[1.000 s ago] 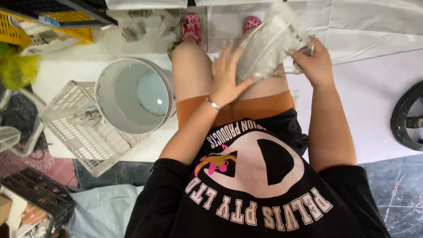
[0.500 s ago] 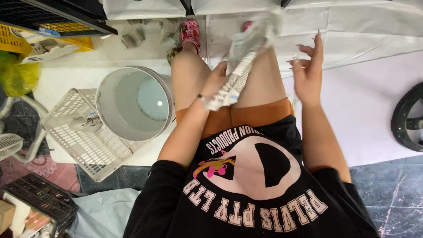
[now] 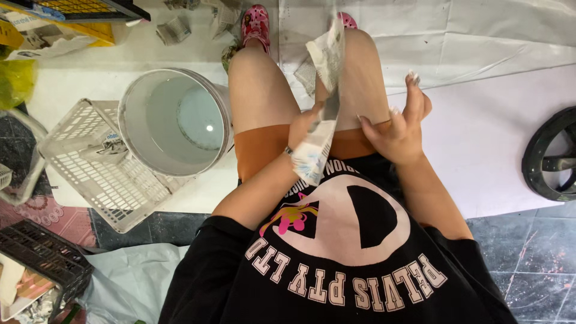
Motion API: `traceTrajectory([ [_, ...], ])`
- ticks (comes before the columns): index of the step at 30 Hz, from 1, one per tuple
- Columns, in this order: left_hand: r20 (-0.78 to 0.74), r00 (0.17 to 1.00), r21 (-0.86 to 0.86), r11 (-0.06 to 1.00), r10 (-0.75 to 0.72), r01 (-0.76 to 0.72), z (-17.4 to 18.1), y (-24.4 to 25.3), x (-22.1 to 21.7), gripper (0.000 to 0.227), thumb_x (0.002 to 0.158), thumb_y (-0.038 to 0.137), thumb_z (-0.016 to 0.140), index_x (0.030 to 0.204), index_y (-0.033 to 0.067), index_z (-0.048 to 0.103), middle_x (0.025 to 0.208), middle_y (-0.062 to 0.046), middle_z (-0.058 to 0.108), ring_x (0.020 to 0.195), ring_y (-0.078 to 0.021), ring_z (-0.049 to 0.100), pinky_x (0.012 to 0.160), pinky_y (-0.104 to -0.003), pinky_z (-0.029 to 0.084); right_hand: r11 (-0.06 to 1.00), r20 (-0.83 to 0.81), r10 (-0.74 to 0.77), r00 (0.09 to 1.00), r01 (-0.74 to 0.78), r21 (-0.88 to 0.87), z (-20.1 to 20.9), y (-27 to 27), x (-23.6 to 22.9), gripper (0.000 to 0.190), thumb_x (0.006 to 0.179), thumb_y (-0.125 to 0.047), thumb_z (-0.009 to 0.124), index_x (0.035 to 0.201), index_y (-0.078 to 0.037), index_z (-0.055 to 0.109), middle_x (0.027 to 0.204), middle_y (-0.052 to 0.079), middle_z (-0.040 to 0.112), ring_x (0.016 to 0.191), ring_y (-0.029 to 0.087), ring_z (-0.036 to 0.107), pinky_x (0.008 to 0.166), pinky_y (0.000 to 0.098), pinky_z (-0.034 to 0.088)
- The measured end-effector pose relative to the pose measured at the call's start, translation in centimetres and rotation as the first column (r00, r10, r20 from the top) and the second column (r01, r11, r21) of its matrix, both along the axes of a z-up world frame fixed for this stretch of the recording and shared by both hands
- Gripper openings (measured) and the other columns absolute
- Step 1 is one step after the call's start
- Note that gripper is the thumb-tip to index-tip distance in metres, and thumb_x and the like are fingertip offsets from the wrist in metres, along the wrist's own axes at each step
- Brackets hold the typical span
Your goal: The person sits on the floor and repeatedly wraps small objects with newspaper sheets. They pick up each object, fold newspaper around it, and place the wrapped item on a nearby shelf.
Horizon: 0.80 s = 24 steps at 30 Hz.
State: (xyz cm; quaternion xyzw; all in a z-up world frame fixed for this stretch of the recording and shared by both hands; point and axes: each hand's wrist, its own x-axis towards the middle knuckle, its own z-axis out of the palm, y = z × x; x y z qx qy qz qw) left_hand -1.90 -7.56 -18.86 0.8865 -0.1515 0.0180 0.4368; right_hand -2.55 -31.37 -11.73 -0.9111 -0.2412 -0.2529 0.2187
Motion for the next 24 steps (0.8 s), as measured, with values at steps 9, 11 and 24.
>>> traceTrajectory([
  [9, 0.406, 0.885, 0.827, 0.504, -0.229, -0.249, 6.2, -4.3, -1.8, 0.064, 0.090, 0.021, 0.057, 0.147, 0.0430, 0.040, 0.060, -0.004, 0.055, 0.041, -0.0123, 0.048, 0.038, -0.029, 0.035, 0.953, -0.082, 0.255, 0.963, -0.265, -0.147, 3.1, -0.1, -1.0, 0.089, 0.086, -0.009, 0.084, 0.154, -0.034, 0.033, 0.154, 0.019, 0.046, 0.146, 0.040, 0.046, 0.119, 0.0573, 0.031],
  [11, 0.171, 0.956, 0.901, 0.431, -0.239, -0.053, 3.6, -4.8, -2.6, 0.024, 0.098, 0.020, 0.055, 0.121, 0.0201, 0.051, 0.070, -0.005, 0.057, 0.056, -0.0160, 0.054, 0.046, -0.033, 0.039, 0.932, -0.240, 0.254, 0.937, -0.303, -0.200, 4.8, -0.1, -0.8, 0.077, 0.080, -0.009, 0.082, 0.145, -0.030, 0.049, 0.150, 0.011, 0.053, 0.144, 0.033, 0.048, 0.116, 0.0561, 0.032],
  [24, -0.359, 0.902, 0.248, 0.908, -0.238, 0.338, 8.8, 3.8, 0.4, 0.066, 0.087, 0.014, 0.063, 0.151, 0.0189, 0.045, 0.100, -0.012, 0.066, 0.087, -0.0345, 0.067, 0.070, -0.045, 0.054, 0.927, -0.658, 0.369, 0.656, -0.204, 0.316, 3.6, -3.8, -1.3, 0.041, 0.071, -0.018, 0.083, 0.111, -0.012, 0.073, 0.125, 0.003, 0.073, 0.116, 0.019, 0.067, 0.100, 0.0353, 0.040],
])
